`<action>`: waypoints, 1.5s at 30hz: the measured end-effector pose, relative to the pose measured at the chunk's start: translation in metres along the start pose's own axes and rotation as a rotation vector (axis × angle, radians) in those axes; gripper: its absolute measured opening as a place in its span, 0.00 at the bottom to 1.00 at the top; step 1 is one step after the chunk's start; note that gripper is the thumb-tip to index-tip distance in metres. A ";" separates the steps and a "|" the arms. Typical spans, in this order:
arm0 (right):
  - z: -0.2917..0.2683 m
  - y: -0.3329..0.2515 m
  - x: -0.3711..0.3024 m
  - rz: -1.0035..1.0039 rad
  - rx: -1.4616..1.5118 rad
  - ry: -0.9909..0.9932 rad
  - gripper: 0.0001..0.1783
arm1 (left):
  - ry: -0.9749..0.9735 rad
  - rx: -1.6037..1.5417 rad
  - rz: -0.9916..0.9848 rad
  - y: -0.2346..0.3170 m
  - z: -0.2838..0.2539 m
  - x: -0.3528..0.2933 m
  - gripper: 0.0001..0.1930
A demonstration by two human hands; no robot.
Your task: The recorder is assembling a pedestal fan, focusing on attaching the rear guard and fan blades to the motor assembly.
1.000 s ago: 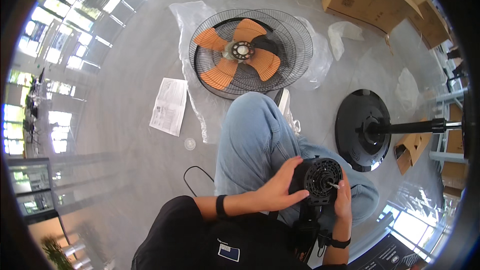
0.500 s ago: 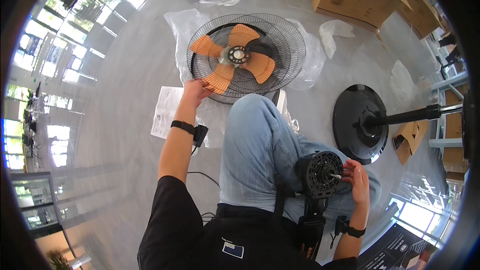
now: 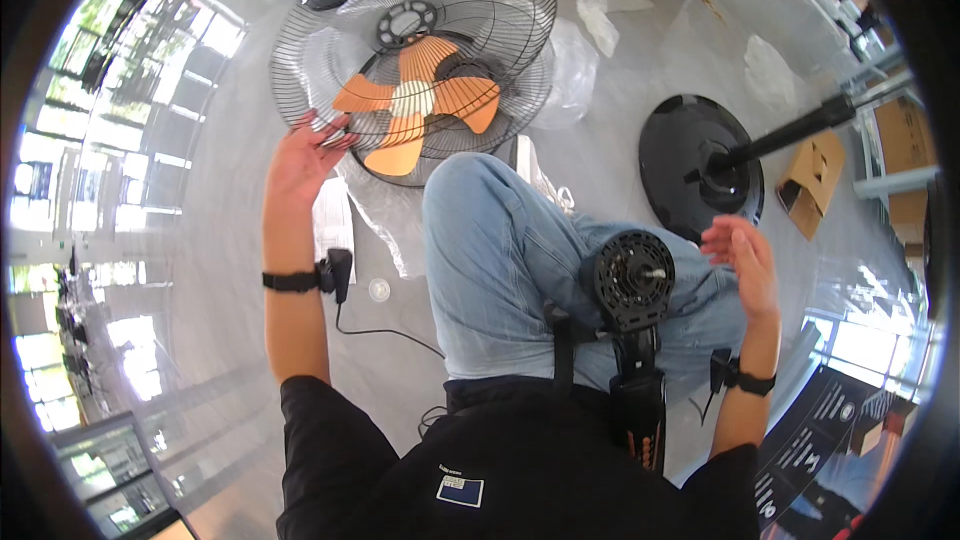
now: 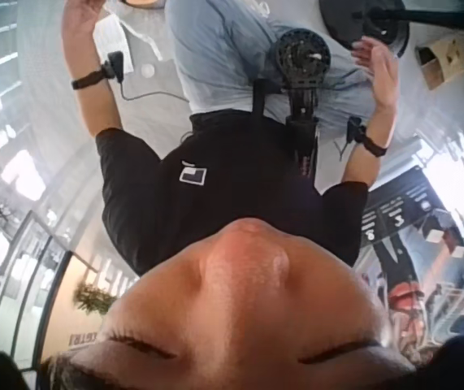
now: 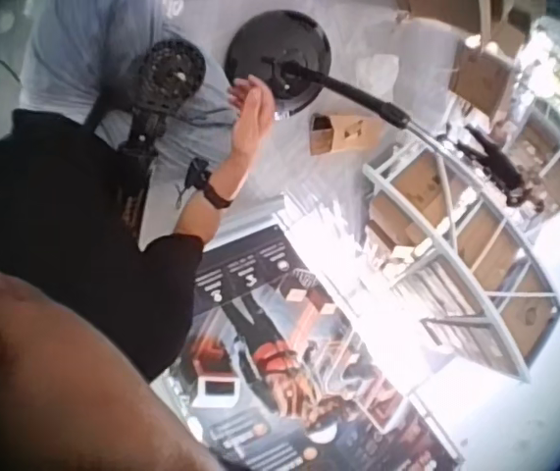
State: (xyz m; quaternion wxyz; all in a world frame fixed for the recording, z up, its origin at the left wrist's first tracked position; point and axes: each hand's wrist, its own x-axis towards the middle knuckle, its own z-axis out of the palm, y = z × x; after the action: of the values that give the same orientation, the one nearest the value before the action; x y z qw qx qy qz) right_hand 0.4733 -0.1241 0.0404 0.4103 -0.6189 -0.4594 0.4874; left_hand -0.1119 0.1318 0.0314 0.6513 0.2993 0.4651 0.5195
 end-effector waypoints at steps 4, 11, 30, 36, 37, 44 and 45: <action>0.019 -0.059 -0.004 -0.132 0.128 0.011 0.31 | -0.158 0.140 0.059 0.030 0.056 -0.090 0.35; 0.030 -0.100 -0.059 -0.183 0.375 0.219 0.32 | -0.301 0.271 -0.130 0.000 0.112 -0.201 0.41; 0.036 0.005 -0.156 0.042 0.267 0.487 0.33 | -0.315 0.513 -0.360 -0.084 0.127 -0.244 0.40; 0.037 0.020 -0.143 0.095 0.272 0.490 0.34 | -0.307 0.425 -0.371 -0.096 0.119 -0.238 0.37; 0.037 0.022 -0.142 0.082 0.276 0.493 0.34 | -0.304 0.410 -0.353 -0.096 0.118 -0.238 0.37; 0.030 0.024 -0.139 0.090 0.298 0.444 0.36 | -0.306 0.424 -0.362 -0.092 0.123 -0.236 0.40; 0.030 0.023 -0.139 0.090 0.299 0.442 0.36 | -0.302 0.429 -0.364 -0.091 0.124 -0.236 0.40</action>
State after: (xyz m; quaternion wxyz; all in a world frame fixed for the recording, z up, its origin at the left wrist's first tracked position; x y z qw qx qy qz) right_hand 0.4333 -0.2621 0.0443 0.5654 -0.6627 -0.2536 0.4205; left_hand 0.0312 -0.1074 0.0693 0.7171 0.4155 0.5081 0.2344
